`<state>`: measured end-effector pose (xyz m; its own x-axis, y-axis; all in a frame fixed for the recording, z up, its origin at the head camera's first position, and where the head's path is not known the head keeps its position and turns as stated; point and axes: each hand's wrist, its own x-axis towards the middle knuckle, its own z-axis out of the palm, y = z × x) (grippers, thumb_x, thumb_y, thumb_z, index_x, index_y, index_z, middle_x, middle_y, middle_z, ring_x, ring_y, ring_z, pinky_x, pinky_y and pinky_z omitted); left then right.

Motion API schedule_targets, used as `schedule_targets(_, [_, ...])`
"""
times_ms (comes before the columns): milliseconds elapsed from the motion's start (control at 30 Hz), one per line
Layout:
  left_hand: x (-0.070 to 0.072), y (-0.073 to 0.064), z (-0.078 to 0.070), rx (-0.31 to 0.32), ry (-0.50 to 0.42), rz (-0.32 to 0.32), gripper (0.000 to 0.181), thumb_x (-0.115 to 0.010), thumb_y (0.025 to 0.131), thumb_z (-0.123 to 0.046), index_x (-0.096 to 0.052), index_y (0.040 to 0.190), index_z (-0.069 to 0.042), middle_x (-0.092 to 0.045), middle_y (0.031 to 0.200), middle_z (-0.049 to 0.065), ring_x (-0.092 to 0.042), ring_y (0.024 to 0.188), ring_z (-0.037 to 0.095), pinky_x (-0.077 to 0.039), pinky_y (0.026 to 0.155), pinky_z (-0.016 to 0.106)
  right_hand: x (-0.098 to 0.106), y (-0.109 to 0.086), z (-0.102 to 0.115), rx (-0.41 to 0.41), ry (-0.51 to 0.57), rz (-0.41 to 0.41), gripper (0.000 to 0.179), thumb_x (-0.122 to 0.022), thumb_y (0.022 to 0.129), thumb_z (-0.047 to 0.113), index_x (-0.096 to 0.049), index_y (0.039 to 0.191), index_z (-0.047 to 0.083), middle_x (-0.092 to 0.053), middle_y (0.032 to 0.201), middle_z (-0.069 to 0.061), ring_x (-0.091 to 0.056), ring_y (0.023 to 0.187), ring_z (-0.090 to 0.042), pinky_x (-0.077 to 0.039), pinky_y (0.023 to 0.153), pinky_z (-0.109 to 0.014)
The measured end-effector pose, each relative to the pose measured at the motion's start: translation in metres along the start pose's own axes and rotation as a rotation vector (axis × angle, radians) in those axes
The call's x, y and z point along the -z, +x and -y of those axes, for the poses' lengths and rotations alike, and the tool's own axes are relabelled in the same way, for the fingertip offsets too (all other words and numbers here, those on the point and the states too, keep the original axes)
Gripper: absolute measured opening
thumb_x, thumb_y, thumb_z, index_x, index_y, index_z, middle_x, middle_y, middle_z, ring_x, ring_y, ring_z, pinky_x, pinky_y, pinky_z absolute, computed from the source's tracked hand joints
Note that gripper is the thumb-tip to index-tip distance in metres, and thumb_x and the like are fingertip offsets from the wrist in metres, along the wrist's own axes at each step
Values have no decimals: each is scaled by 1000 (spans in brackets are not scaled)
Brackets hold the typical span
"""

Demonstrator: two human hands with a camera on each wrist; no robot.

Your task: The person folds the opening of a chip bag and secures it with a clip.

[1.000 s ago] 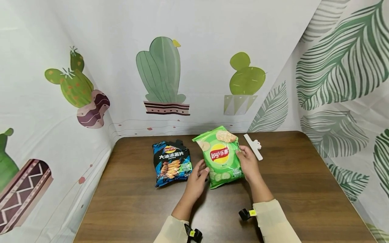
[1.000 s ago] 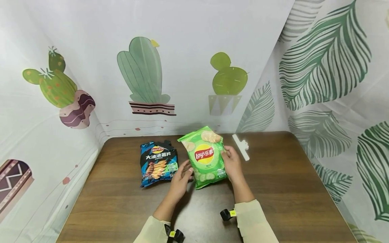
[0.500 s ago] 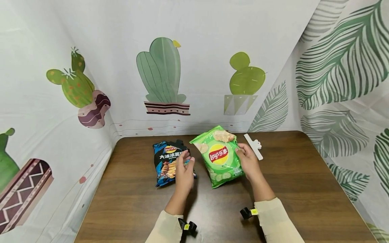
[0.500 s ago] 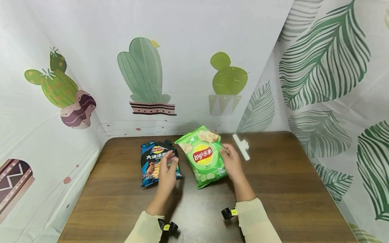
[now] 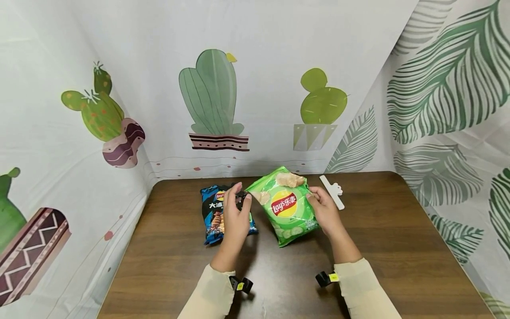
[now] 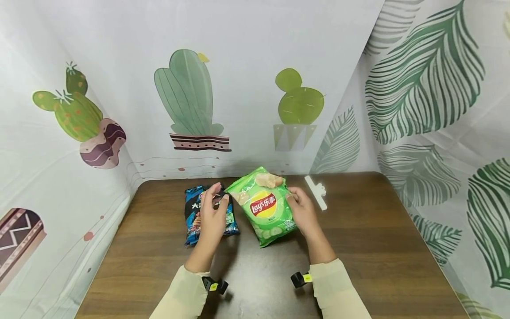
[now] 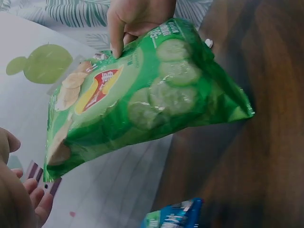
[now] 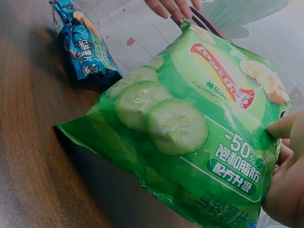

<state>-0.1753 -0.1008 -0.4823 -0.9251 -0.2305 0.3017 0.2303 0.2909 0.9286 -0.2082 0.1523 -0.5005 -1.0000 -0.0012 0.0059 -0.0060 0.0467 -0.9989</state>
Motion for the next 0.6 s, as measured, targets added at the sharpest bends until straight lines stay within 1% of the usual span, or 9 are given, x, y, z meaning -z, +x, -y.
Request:
schedule_targets(133, [1,8,-8,-22,47,1,44,-58,103,-29,-51,146,-23,-46,148,1,-48,133,25,-42,110,54,-1,-1,2,24,-27,22,29,-50,105,10,-55,129,-7,-68,101,-10,-62,75,-5,-53,66,-22])
schedule_targets(233, [0,14,-15,-31,85,23,43,-57,103,-31,-53,145,-26,-48,149,1,-46,138,26,-40,112,57,-1,0,1,35,-36,44,29,-49,105,9,-56,128,-7,-68,97,-7,-61,74,-5,-52,66,-23])
schedule_targets(300, [-2,19,-21,-44,120,49,42,-58,103,-31,-55,144,-27,-49,149,1,-44,140,26,-39,113,58,-2,0,0,41,-38,62,28,-49,105,8,-56,128,-7,-67,95,-4,-61,74,-6,-52,65,-23])
schedule_targets(400, [-4,27,-28,-72,188,88,40,-58,103,-30,-58,142,-25,-52,147,3,-45,140,26,-41,111,58,-2,1,0,52,-51,92,28,-49,105,8,-56,128,-7,-66,91,-1,-60,71,-6,-52,63,-23])
schedule_targets(600, [-5,42,-36,-112,289,199,37,-57,103,-29,-62,139,-21,-58,141,4,-52,136,27,-46,108,53,-5,1,-2,71,-75,130,28,-51,105,10,-57,127,-5,-61,85,0,-56,66,-6,-48,59,-23])
